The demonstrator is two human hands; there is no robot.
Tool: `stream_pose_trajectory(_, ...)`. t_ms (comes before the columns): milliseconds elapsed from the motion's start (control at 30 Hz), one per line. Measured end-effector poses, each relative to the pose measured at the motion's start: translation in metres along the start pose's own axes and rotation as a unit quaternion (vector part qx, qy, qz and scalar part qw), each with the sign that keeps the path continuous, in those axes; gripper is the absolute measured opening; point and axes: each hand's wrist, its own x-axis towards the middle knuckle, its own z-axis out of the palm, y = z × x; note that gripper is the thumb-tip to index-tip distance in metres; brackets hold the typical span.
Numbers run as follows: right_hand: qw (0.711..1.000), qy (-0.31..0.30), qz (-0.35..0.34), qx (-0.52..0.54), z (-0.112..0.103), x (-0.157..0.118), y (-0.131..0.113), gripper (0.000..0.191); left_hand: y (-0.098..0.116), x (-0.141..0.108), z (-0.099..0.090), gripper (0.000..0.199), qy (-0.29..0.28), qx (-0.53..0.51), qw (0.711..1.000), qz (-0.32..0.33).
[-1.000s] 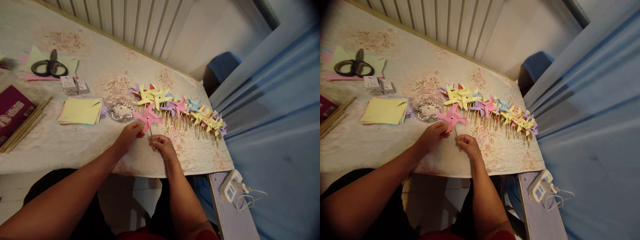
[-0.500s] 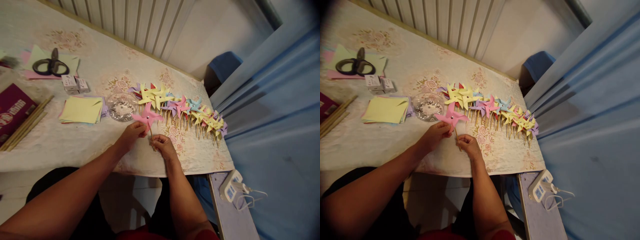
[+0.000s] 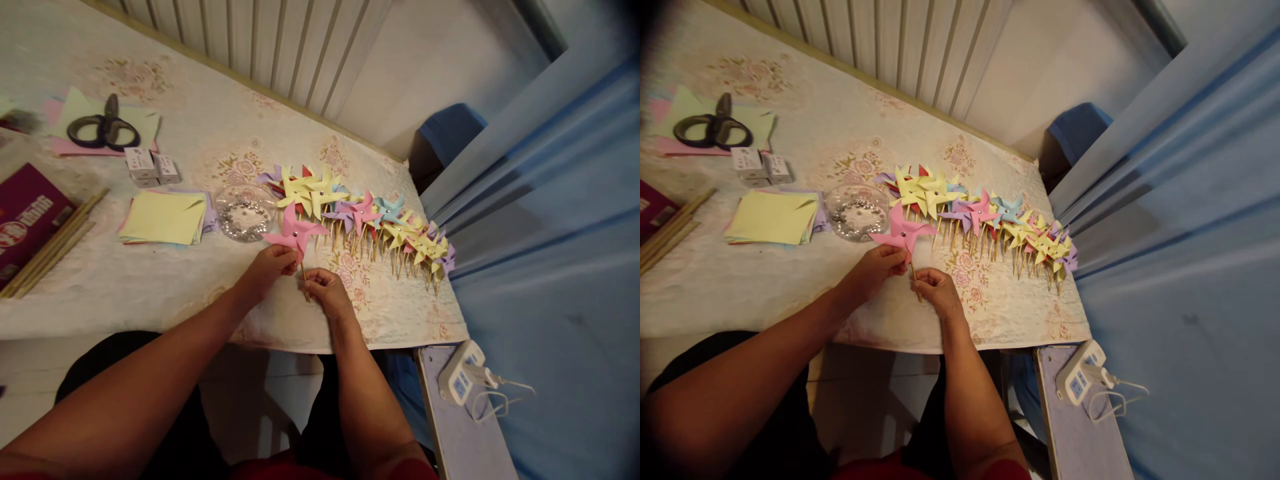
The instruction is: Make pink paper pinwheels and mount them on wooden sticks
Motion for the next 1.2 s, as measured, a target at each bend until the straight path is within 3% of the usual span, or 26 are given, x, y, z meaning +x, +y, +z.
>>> stream_pose_trajectory(633,1.0,-0.003,0.004,0.006,0.0,0.0,0.001,0.019,-0.003,0.002,-0.002,0.023,0.011,0.015,1.0,-0.007)
stream_pose_trajectory(1200,1.0,0.015,-0.008,0.013,-0.001,0.001,-0.004,0.018,0.015,-0.009,-0.007,0.037,0.096,0.034,0.992,0.067)
